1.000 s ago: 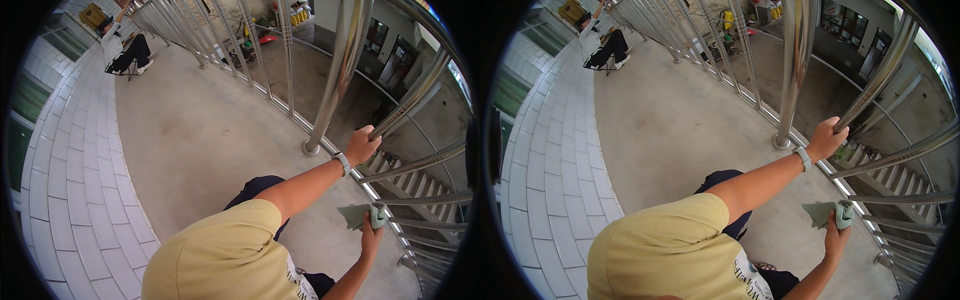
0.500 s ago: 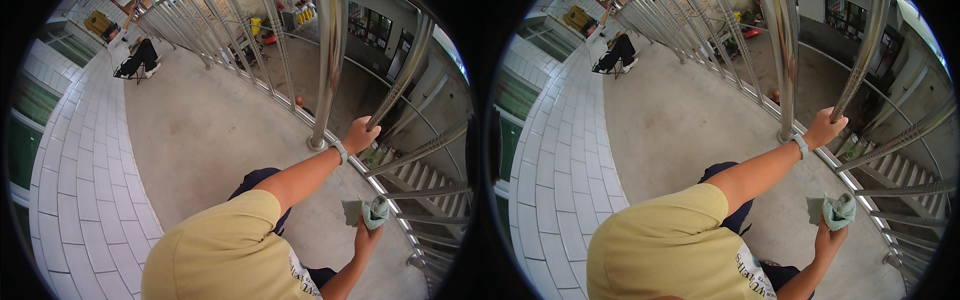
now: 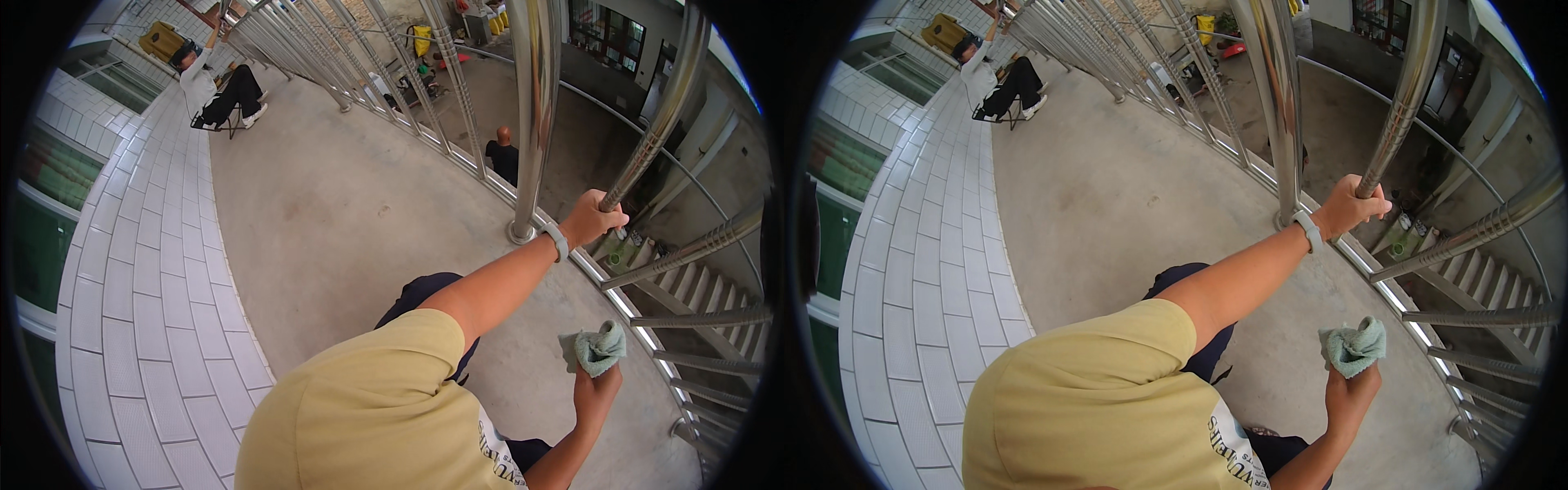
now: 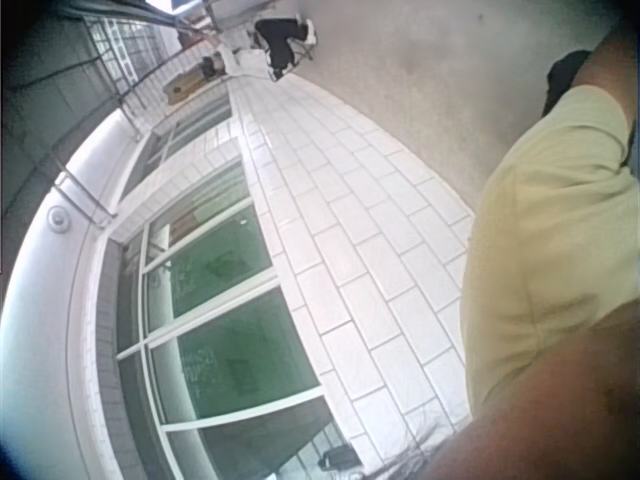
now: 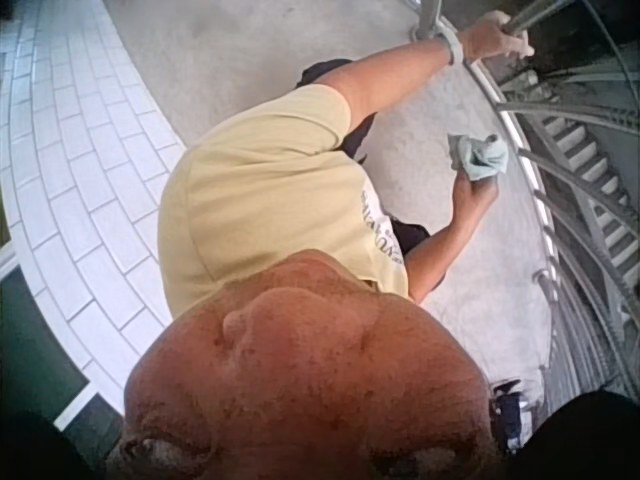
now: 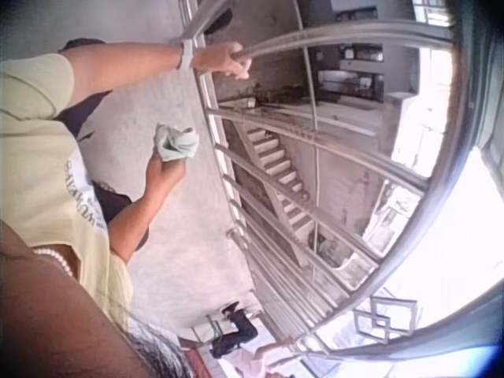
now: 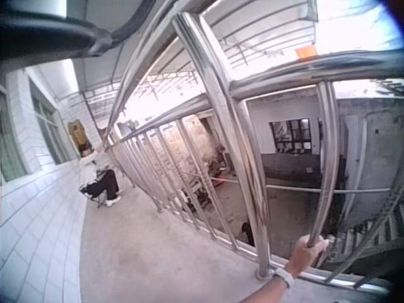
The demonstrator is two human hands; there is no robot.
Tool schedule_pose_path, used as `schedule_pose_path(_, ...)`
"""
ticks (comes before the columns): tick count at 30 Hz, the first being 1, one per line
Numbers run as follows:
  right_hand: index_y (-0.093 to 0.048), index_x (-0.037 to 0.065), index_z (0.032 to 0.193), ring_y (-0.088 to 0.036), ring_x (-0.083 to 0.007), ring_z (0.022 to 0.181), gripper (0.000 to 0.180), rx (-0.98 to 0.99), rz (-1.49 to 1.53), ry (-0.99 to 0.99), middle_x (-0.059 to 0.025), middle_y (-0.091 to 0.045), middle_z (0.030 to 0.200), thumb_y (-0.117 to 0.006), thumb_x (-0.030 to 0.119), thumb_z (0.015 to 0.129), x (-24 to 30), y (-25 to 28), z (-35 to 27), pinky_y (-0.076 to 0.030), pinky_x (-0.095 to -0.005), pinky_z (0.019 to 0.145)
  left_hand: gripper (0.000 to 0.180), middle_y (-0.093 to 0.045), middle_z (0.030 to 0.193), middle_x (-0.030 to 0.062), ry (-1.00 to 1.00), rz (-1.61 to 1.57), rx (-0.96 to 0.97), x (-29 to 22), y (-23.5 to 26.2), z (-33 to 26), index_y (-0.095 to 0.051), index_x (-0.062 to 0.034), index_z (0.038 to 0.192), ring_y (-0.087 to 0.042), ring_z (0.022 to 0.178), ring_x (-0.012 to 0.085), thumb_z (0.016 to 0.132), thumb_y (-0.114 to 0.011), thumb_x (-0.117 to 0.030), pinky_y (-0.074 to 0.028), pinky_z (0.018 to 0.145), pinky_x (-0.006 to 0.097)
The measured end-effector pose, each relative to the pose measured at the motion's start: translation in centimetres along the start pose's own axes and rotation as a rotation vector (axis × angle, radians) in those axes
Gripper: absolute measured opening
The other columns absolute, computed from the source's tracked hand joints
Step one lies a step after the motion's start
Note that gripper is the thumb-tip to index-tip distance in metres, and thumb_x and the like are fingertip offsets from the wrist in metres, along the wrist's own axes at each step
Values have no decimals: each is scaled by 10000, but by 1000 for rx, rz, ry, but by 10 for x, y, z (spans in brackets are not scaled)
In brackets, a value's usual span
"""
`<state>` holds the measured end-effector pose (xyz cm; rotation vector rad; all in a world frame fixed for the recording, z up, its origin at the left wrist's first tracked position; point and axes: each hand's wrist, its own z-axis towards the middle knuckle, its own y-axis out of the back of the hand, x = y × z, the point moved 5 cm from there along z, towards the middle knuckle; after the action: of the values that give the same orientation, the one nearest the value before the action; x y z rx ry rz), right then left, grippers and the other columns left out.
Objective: The person wipes a stainless steel balcony handrail using a cloth, moving along the length of the rail and cleaning the vertical balusters.
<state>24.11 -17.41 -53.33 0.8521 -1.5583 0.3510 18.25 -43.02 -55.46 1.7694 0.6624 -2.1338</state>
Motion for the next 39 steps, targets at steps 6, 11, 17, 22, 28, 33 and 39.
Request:
schedule_pose_path(6, -601, -41, 1031, -636, -230, 871, 278, -24, -250, 50, -155, -664, 951, -637, -4, 758, -9, 1, 3, -473, -311, 815, 202, -588, 585, 19, 10, -14, 41, -5, 1, -3, -589, -53, 599, -501, 495, 76, 755, -680, -144, -405, 468, 224)
schedule_pose_path(11, -607, -23, 994, -641, -333, 840, 259, -48, -285, 41, -194, -653, 896, -660, 25, 744, -2, 6, 0, -485, -342, 758, 179, -596, 586, 27, 51, -15, -11, 1, -4, -1, -621, -44, 627, -521, 508, 76, 723, -703, -172, -433, 473, 217)
schedule_pose_path(17, -610, -12, 959, -641, -304, 782, 240, -86, -426, 134, -161, -657, 857, -669, -6, 726, 6, 0, 2, -487, -316, 722, 162, -591, 607, 6, 10, -11, -51, -5, 6, -1, -616, -41, 653, -496, 506, 49, 769, -682, -132, -413, 476, 187)
schedule_pose_path(22, -593, 31, 930, -593, -394, 784, 266, -116, -443, 165, -178, -628, 836, -696, 65, 688, 0, 5, -3, -488, -408, 661, 155, -584, 619, 4, -10, -63, -71, 2, 0, -1, -615, -40, 672, -473, 494, 43, 791, -674, -121, -355, 448, 184)
schedule_pose_path(28, -588, 23, 906, -602, -377, 771, 247, -114, -487, 111, -168, -632, 825, -694, 56, 685, -1, 6, -5, -490, -386, 669, 165, -568, 613, 10, -20, -59, -110, 2, -1, -1, -596, -43, 667, -443, 463, 47, 806, -656, -109, -347, 441, 188)
schedule_pose_path(33, -542, 16, 834, -578, -373, 727, 238, -112, -571, 177, -164, -593, 757, -702, 102, 680, 1, 5, -6, -470, -427, 615, 186, -533, 572, 1, -36, -27, -212, 1, -1, -2, -571, -46, 649, -419, 427, 52, 820, -616, -105, -367, 446, 207)
schedule_pose_path(39, -525, 6, 824, -575, -368, 727, 232, -82, -636, 204, -157, -586, 756, -687, 100, 688, 0, 4, -9, -468, -438, 615, 186, -513, 553, -6, -60, -24, -246, -1, -4, -2, -563, -44, 646, -419, 425, 53, 823, -594, -93, -375, 451, 214)
